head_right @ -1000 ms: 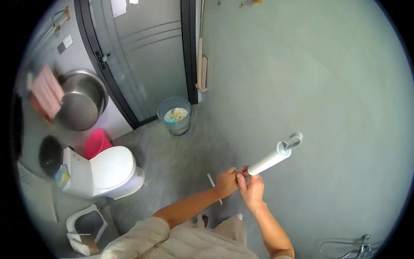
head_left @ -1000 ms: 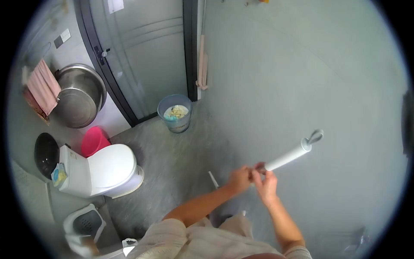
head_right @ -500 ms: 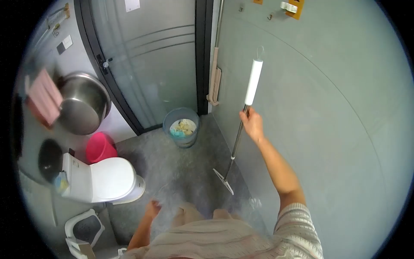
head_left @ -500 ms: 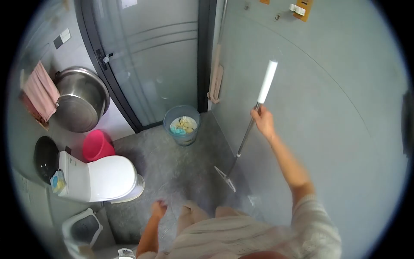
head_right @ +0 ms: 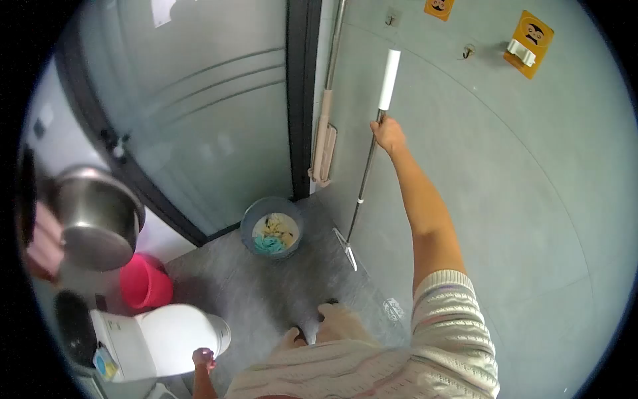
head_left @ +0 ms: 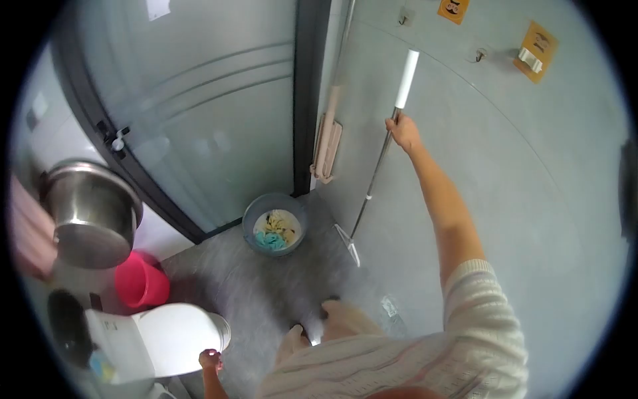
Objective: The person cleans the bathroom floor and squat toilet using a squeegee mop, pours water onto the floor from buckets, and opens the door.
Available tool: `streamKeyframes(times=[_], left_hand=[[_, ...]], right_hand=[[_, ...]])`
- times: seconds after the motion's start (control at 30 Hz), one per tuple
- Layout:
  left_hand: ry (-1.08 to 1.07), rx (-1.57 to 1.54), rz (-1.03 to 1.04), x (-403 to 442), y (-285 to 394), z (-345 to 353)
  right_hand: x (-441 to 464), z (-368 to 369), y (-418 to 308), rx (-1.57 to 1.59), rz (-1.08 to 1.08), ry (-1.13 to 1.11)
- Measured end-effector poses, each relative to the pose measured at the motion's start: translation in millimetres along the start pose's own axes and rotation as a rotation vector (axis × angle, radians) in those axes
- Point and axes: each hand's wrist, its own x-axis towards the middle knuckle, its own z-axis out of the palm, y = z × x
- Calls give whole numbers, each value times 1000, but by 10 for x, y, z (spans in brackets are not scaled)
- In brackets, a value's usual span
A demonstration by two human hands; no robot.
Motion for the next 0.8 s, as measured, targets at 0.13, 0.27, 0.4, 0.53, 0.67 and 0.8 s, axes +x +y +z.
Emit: streamKeyframes(times=[0.13,0.27,0.4,0.53,0.67,0.8], left_hand=[[-269,-579,-41,473,733,380],[-143,63,178,459,1069,794],[-171,310,151,298,1368,870],[-199,269,37,397,1499,772],[-256,500,147,1107,1818,587],[-143,824,406,2006,2318,469]], right_hand=[[693,151,-21,3,97,-33],[1159,309,-35,50,108,-60],[1396,360,-4,36,160,-68],[1476,415,-57,3,197,-12],[1360,443,-73,27,263,15],[1270,665,123,109,187,173]])
